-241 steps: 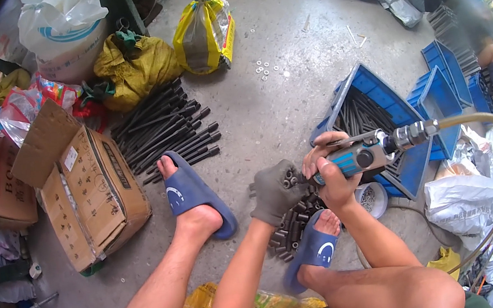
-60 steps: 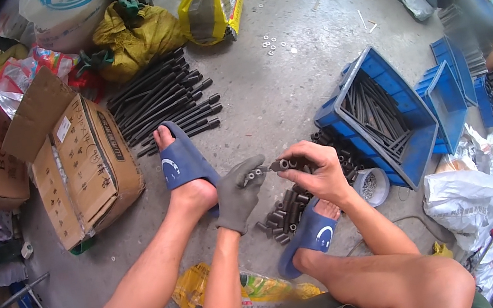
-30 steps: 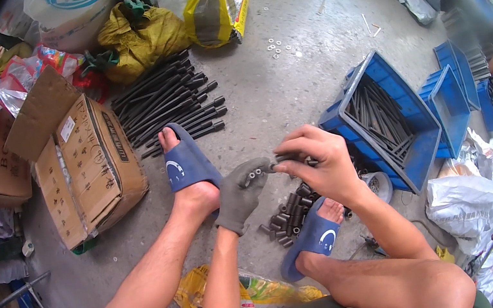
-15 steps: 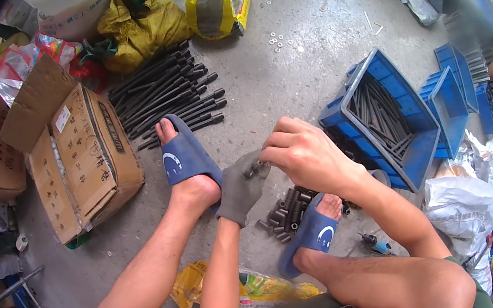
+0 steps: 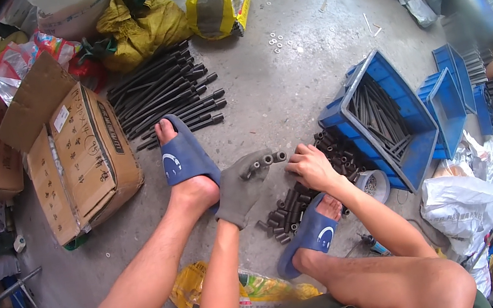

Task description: The person assembles metal rods and washers into a central component by hand and secures them using a pneumatic tool.

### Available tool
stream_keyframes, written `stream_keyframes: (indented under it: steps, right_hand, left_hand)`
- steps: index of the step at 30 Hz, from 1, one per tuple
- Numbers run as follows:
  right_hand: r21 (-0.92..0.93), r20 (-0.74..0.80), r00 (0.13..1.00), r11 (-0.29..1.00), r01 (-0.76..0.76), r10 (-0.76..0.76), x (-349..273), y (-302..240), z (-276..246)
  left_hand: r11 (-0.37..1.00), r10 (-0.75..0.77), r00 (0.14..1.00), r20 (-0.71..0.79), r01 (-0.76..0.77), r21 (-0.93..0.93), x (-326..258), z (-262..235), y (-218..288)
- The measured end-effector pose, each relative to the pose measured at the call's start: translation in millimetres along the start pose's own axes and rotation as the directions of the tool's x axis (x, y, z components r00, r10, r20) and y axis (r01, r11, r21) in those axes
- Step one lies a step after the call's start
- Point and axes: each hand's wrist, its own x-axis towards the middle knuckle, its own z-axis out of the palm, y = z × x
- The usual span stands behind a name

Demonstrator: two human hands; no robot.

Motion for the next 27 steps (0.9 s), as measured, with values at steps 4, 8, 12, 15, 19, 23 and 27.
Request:
stream_keyframes:
  steps: [4,8,12,15,19,23,27]
  right_hand:
    - [0.267,-0.352,0.917,0.959,-0.096,0.189,5.3,-0.5,-15.1]
    - [0.574,-0.414,0.83,0.815,-0.081,0.374,31.2,-39.5,-108.6]
    - [0.272,-0.38,0.915,0.929,0.253,-0.138,59.5,-74.7,-156.2]
    - [0.104,-0.262,0.935,0.956,0.273,-0.238,67.8,-72.1,-153.0]
    - [0.12,-0.215,0.956,0.967,0.226,-0.197,63.0,-74.0,-165.8]
    - [0.218,-0.252,0.95,0.945,0.243,-0.186,65.4,-76.8,-152.9]
    - [0.136,-0.201,0.961,0.966,0.22,-0.191,72.1,-84.4,-136.8]
  left_hand:
    - [1.0,-0.006,0.999,0.045,0.007,-0.015,0.9,-1.3,4.1]
    - [0.999,0.018,0.999,0.049,-0.021,0.048,-0.4,-1.9,6.4]
    - [0.984,0.015,0.993,0.114,-0.034,0.173,-1.1,-7.0,8.3]
    - [0.959,0.052,0.983,0.175,-0.098,0.267,0.3,-4.4,1.7]
    - [0.973,0.054,0.986,0.158,-0.087,0.212,1.7,-1.7,11.1]
    - [0.98,0.042,0.99,0.132,-0.066,0.185,-2.8,-7.3,12.3]
    - [0.977,-0.016,0.995,0.1,-0.005,0.212,-5.5,-16.8,6.9]
